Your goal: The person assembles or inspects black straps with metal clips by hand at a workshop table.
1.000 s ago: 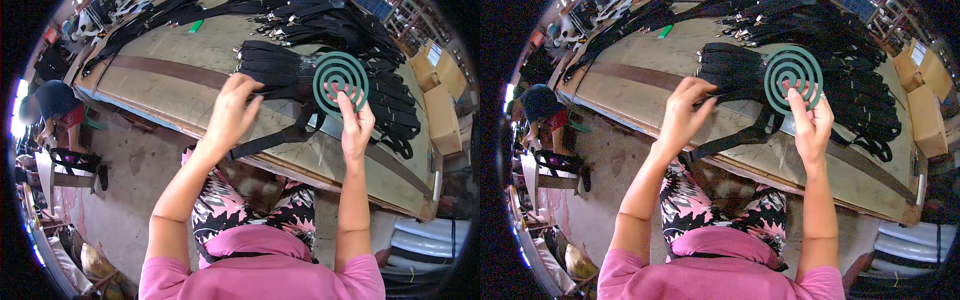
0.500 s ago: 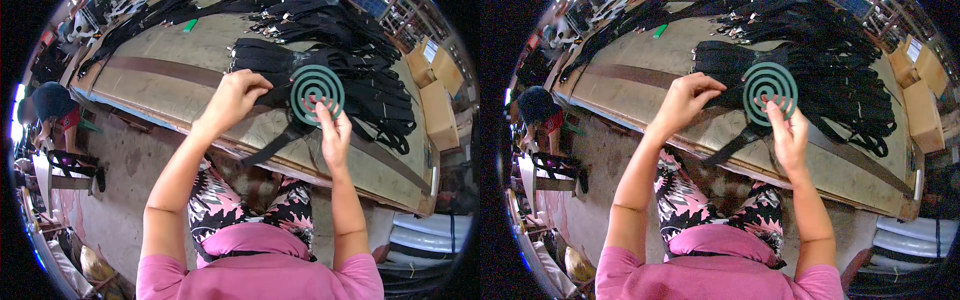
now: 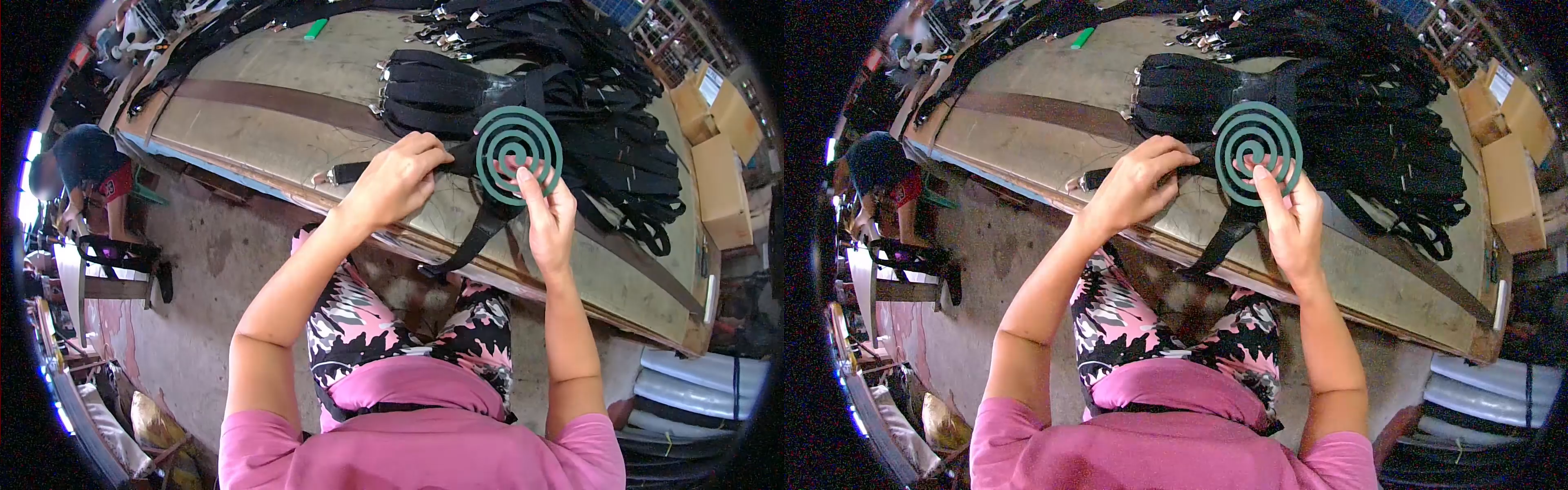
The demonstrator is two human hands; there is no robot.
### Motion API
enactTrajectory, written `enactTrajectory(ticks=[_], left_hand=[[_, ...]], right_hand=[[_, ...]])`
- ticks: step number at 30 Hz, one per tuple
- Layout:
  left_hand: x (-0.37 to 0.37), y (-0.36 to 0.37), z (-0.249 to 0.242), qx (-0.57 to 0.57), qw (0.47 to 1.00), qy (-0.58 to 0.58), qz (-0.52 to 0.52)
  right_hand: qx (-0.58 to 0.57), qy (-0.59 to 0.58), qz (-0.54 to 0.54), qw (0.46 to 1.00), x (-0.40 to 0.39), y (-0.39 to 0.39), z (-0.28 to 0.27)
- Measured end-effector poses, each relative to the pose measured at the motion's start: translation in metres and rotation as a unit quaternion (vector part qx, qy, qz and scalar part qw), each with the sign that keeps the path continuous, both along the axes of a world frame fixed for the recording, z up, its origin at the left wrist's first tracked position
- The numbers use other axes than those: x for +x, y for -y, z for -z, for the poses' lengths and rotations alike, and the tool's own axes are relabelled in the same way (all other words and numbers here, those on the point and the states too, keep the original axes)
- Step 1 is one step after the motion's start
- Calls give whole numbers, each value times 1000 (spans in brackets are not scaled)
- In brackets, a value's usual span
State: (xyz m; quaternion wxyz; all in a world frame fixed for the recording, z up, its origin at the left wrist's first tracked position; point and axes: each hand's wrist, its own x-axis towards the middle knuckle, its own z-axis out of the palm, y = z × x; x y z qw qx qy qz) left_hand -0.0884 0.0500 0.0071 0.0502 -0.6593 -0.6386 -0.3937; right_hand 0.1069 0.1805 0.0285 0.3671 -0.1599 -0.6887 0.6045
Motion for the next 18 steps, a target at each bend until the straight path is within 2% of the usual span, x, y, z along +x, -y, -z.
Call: enactTrajectory(ticks=[10, 13, 15, 16, 18], left_hand=[[4, 1, -12, -38, 990, -139, 11], [6, 1, -6, -16, 996, -91, -11], [5, 5, -3, -10, 999, -47, -24], [5, 7, -2, -3, 999, -3, -37], [6, 9, 1, 6, 998, 17, -55]], right_hand=[[6, 8, 28, 1000, -1, -2, 1], [21, 21, 6, 1000, -1, -4, 4], [164, 48, 26, 985, -2, -4, 4], [164, 49, 26, 985, -2, -1, 1], [299, 92, 22, 950, -3, 6, -10]])
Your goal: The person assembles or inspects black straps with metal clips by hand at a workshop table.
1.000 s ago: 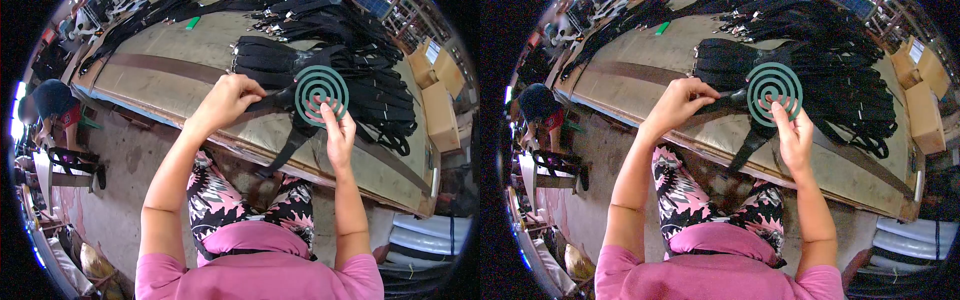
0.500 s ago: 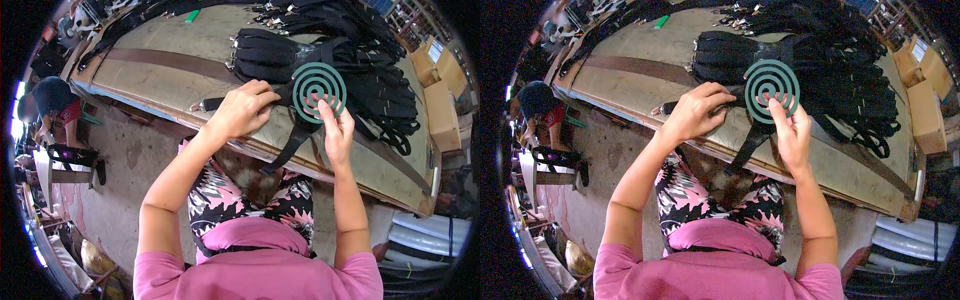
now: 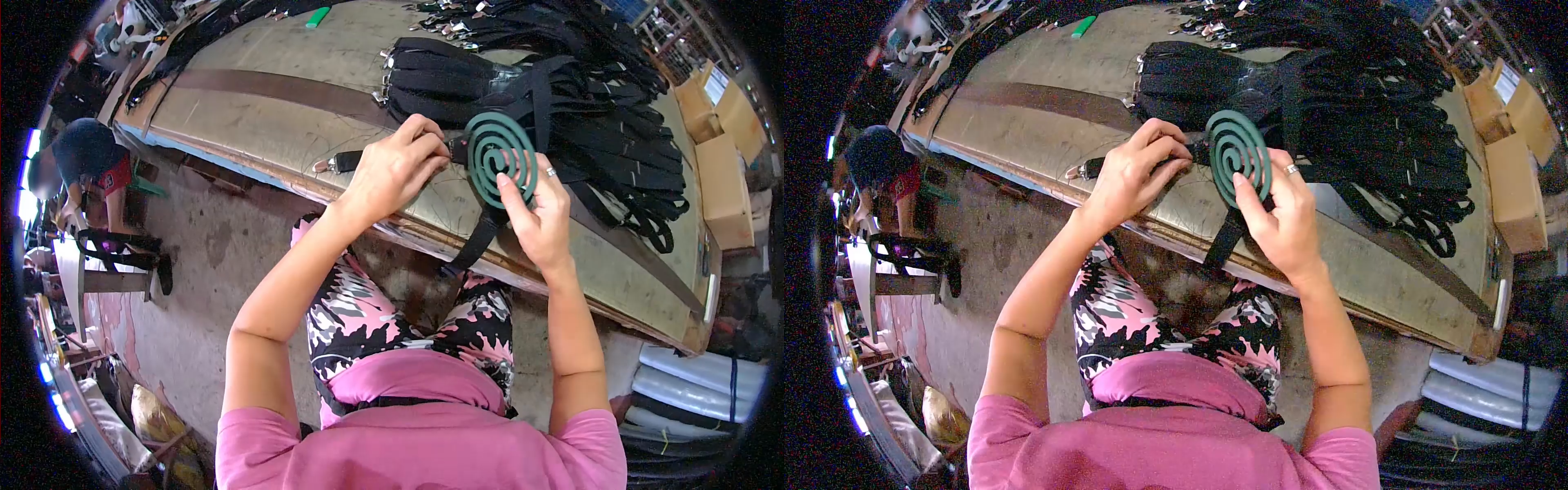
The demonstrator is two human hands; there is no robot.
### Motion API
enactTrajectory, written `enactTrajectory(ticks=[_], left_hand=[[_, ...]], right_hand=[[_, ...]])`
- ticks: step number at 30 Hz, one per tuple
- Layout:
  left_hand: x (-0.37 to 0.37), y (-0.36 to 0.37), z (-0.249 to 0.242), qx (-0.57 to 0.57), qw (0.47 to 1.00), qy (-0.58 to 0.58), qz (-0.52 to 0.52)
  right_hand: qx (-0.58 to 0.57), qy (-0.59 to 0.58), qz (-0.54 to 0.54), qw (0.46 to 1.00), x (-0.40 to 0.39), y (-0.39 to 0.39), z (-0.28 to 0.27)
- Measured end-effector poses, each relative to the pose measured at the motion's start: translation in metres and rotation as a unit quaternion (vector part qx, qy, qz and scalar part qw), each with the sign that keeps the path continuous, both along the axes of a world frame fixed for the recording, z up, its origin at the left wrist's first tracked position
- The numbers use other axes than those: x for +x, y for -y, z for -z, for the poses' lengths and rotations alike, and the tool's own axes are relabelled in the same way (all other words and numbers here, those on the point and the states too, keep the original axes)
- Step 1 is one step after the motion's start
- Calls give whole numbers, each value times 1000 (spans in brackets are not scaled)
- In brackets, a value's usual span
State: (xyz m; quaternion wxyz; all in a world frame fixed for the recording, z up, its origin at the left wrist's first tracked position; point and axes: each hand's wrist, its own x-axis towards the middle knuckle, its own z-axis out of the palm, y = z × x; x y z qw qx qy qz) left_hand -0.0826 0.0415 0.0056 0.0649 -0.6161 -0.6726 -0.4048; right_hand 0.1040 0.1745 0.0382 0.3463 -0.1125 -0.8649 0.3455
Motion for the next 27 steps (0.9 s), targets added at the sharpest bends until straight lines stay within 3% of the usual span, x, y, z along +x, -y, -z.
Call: enactTrajectory(ticks=[4, 27], left_hand=[[-3, 0, 3, 16, 999, 44, 3], [-4, -1, 3, 11, 998, 64, -2]], right_hand=[[55, 19, -28, 998, -2, 0, 5], [53, 57, -38, 996, -4, 0, 1]])
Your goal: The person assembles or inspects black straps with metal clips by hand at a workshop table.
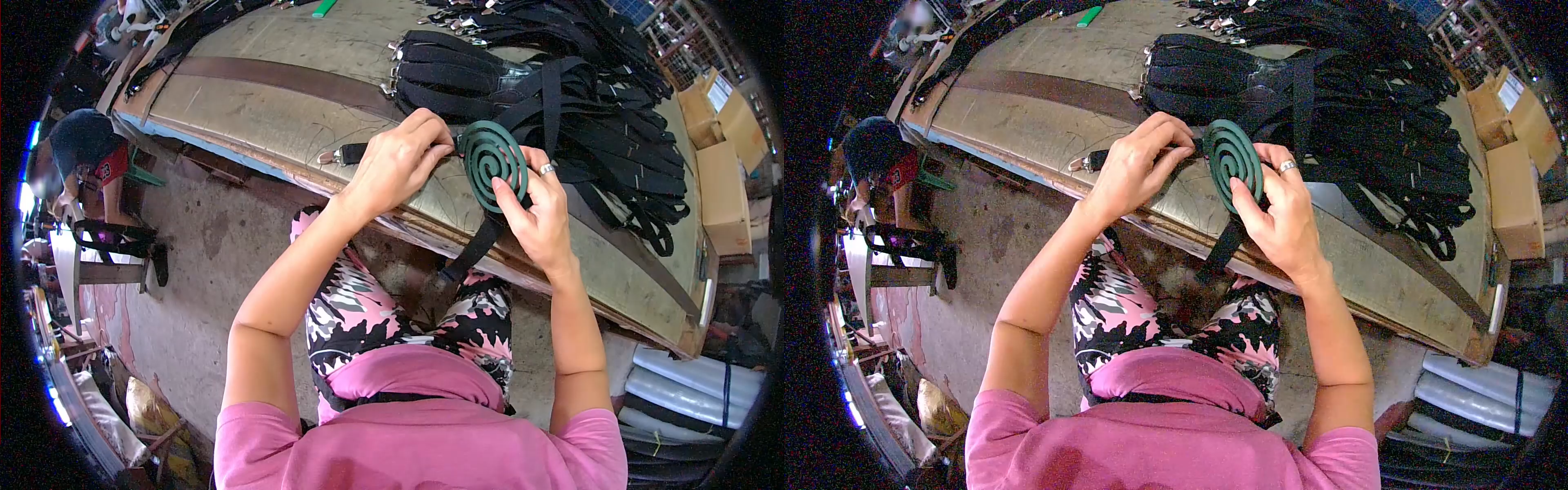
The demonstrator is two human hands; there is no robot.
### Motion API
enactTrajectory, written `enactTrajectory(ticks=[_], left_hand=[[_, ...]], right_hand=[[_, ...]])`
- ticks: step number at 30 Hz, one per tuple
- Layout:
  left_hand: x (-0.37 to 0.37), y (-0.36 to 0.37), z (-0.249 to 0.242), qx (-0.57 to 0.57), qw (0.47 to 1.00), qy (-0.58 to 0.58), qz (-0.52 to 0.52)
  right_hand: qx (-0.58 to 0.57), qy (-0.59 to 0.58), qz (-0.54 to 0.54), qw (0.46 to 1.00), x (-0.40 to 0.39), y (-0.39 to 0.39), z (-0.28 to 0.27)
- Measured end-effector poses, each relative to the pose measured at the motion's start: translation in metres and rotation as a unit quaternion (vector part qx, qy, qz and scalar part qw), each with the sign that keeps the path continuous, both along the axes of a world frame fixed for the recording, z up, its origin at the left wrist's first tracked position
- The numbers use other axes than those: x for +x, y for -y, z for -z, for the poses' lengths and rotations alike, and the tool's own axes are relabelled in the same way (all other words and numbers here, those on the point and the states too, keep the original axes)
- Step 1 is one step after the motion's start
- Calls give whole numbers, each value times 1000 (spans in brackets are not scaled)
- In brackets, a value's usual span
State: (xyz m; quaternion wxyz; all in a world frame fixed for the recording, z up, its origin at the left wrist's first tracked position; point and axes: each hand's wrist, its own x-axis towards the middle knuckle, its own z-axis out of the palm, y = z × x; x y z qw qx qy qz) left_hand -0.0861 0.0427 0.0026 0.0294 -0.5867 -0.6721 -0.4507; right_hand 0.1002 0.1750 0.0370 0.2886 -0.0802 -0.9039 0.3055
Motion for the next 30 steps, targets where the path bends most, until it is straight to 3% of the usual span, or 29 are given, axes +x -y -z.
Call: enactTrajectory(ticks=[6, 11, 14, 24, 30], left_hand=[[-2, -4, -5, 2, 998, 69, -4], [-9, -16, -3, -38, 987, -154, -22], [-13, -22, -6, -65, 980, -188, -21], [-18, -18, -8, -66, 981, -185, 7], [-15, -13, -3, -25, 989, -145, -3]], right_hand=[[-64, -68, 62, 994, -3, -1, 0], [-110, -96, 72, 987, -7, 1, -2], [-95, -65, 77, 990, -10, 8, -8], [-123, -42, 86, 988, -17, 11, 1], [-64, -43, 77, 994, -17, 10, 1]])
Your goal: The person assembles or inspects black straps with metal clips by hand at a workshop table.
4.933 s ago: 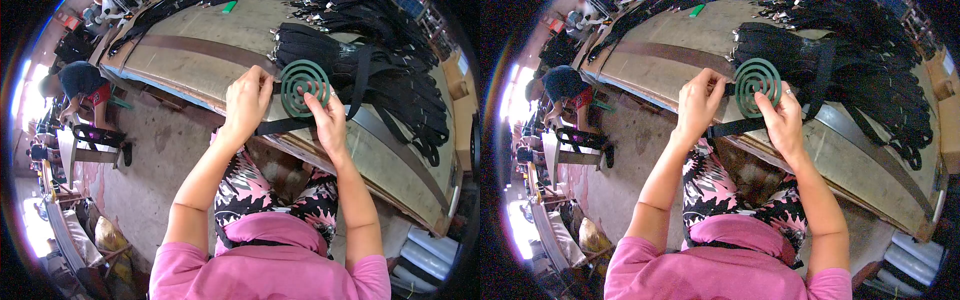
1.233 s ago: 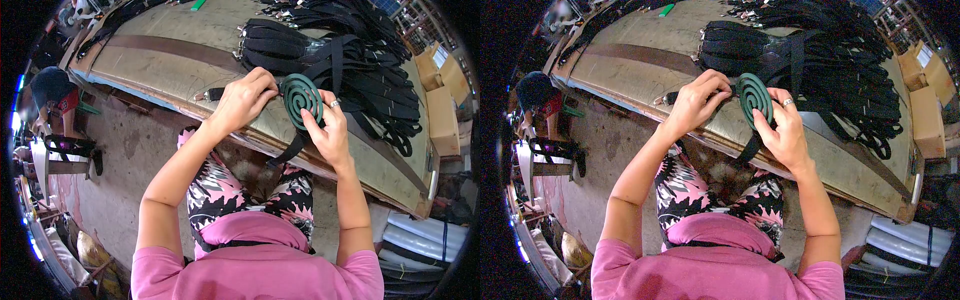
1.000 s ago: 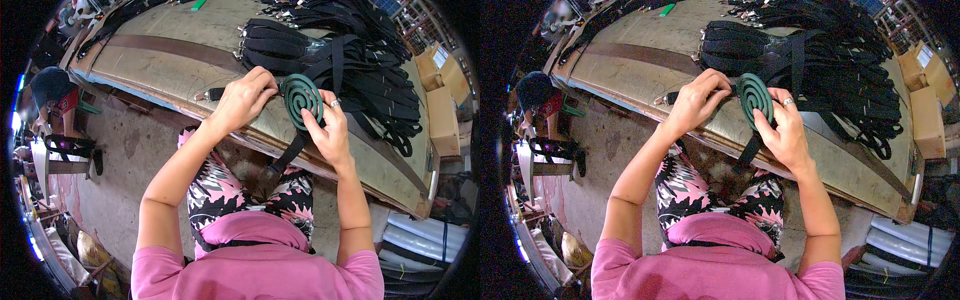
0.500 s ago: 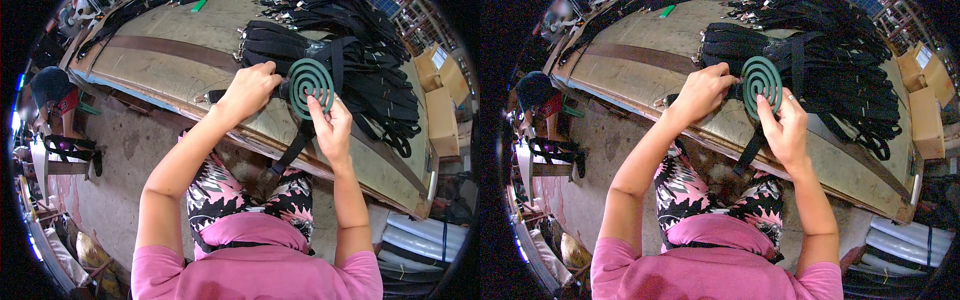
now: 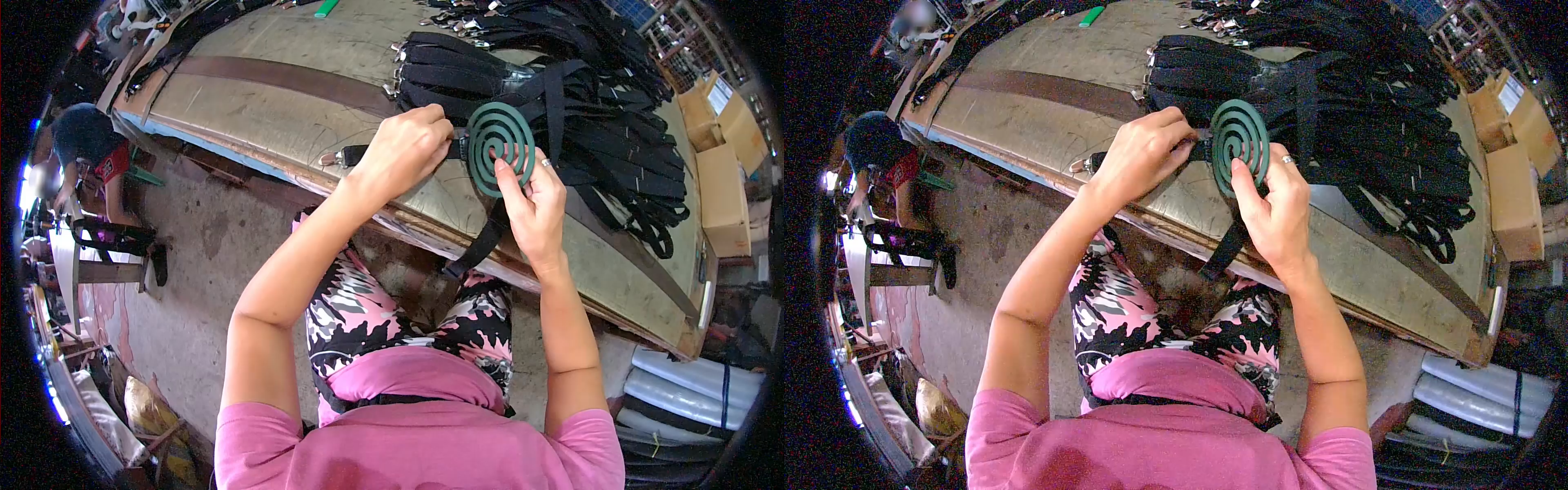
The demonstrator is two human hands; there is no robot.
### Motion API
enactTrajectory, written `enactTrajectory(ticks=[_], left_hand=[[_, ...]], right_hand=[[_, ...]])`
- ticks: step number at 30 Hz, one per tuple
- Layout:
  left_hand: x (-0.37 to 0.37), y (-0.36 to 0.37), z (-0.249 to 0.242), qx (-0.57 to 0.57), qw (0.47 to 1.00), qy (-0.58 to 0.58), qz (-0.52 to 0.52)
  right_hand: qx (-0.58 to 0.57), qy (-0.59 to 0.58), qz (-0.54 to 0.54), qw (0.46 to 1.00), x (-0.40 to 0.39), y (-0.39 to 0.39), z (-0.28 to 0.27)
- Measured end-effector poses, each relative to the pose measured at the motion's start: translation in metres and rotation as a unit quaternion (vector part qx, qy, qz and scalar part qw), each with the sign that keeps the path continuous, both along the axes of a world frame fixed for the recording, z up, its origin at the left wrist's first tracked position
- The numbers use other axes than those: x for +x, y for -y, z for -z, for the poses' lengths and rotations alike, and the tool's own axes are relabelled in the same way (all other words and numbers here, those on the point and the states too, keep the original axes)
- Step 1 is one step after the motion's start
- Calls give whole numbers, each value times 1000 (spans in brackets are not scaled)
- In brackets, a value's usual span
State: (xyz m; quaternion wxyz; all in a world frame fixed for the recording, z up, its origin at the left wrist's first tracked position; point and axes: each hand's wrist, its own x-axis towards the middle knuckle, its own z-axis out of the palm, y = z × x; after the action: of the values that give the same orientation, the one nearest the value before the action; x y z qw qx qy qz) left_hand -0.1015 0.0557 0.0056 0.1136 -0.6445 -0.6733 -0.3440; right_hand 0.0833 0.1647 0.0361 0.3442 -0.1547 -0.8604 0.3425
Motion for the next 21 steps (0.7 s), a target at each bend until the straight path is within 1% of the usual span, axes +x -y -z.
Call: enactTrajectory(ticks=[8, 21], left_hand=[[1, 2, -1, 16, 1000, 19, 0], [2, 2, 1, 22, 999, 28, -2]], right_hand=[[8, -1, -30, 1000, -1, -1, 6], [11, 5, -26, 1000, -2, 0, 4]])
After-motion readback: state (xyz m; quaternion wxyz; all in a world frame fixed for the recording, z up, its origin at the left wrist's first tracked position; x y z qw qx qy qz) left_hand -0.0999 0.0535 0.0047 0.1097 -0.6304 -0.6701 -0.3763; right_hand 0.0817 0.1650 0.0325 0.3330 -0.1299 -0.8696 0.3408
